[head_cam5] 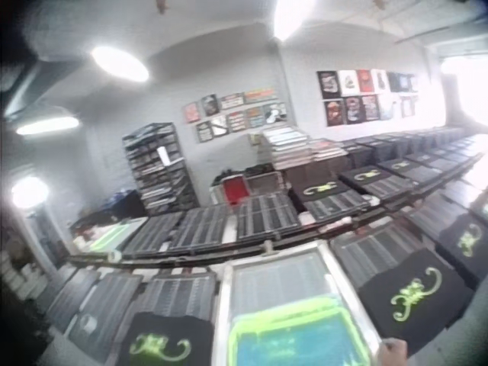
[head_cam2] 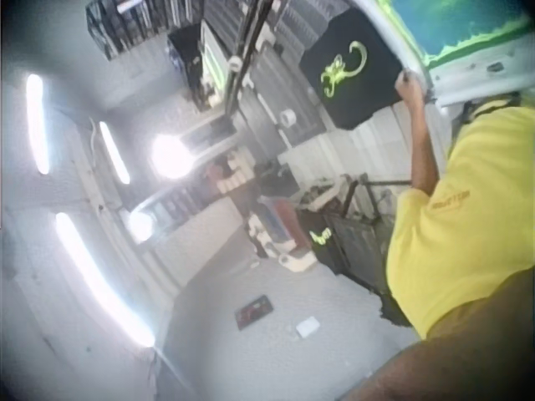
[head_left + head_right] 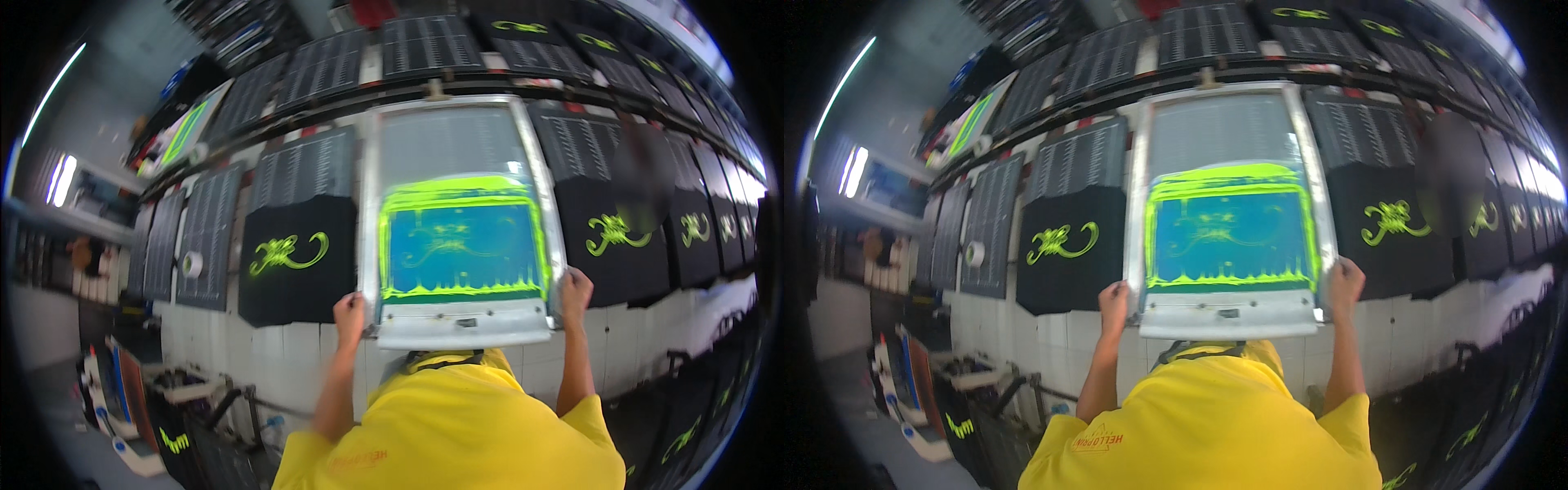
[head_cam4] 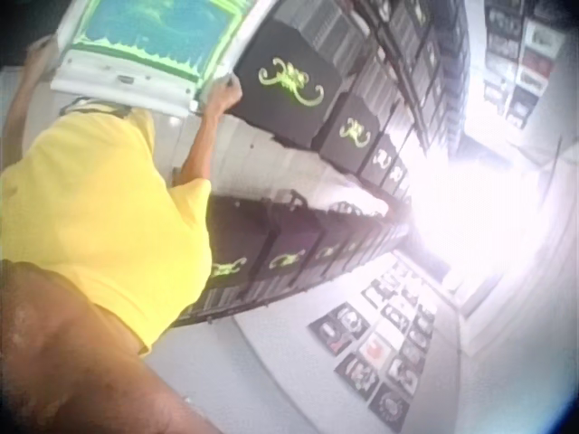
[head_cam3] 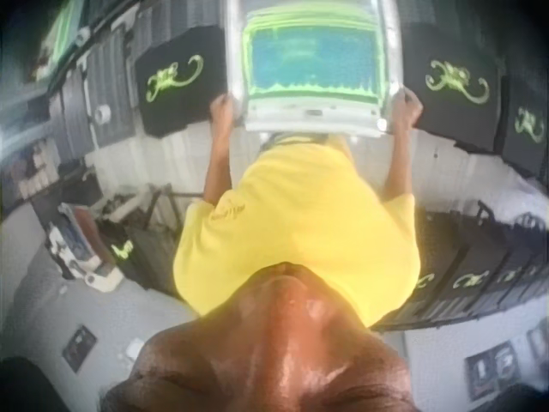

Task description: The person spreads yellow ink over a screen printing frame using a squeegee, then lifts and repositions the frame on a series of black t-shirts laid out on long rows of boards.

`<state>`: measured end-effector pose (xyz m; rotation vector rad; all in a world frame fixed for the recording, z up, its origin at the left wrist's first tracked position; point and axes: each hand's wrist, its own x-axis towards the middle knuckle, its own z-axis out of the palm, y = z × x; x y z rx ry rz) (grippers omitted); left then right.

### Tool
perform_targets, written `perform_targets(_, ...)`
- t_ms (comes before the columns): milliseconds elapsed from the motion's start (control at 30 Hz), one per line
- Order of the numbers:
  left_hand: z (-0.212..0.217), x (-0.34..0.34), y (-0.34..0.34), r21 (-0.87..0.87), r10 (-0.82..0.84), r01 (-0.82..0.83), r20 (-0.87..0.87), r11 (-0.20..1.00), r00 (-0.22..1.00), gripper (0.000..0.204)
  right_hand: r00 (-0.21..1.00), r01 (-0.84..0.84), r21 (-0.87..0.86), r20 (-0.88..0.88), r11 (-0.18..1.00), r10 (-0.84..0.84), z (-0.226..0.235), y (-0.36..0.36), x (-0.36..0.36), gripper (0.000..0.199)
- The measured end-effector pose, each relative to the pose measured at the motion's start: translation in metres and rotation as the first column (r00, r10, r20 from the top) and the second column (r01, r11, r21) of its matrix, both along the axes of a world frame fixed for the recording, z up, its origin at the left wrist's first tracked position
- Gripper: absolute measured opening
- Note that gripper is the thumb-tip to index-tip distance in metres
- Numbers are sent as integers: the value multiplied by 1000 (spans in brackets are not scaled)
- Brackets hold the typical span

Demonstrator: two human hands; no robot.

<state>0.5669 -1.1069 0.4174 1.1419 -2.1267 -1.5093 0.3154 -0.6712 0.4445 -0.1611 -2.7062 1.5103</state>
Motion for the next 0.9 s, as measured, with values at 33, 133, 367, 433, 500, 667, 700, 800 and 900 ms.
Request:
perform_targets(33,0,0,2,-2,26,-25,45,1000,999,27,1000,-8,-31,0,999,8,2,1,1,22)
perform_targets(133,-1,-2,7,45,63,-61,-40,997,997,29,1000,2,-36,-20,999,-2,9,3,7,22)
perform_targets(367,12,4,-10,-31,44,-48,-132,998,990,26,998,64,-27,24,998,-63,12,-5,30,27)
perform_targets(433,18,17,-29,7,23,-22,-95,1000,995,27,997,43,21,-63,999,-41,13,-20,43,27)
perform_targets(500,27,40,-56,11,13,-12,-96,1000,995,27,998,45,-16,-32,999,-46,15,-44,68,27)
perform_targets(667,37,107,-152,-88,41,-50,-105,995,994,24,999,48,-4,-24,999,-48,19,-139,134,26)
perform_targets(700,36,118,-172,-122,19,-36,-137,992,990,25,998,49,-19,-29,999,-50,20,-160,143,26)
perform_targets(800,34,155,-223,-125,55,-69,-107,990,993,25,998,56,-68,18,996,-54,22,-215,177,24)
perform_targets(900,31,183,-264,-102,132,-141,-89,985,987,26,999,12,-112,53,994,-6,18,-264,196,24)
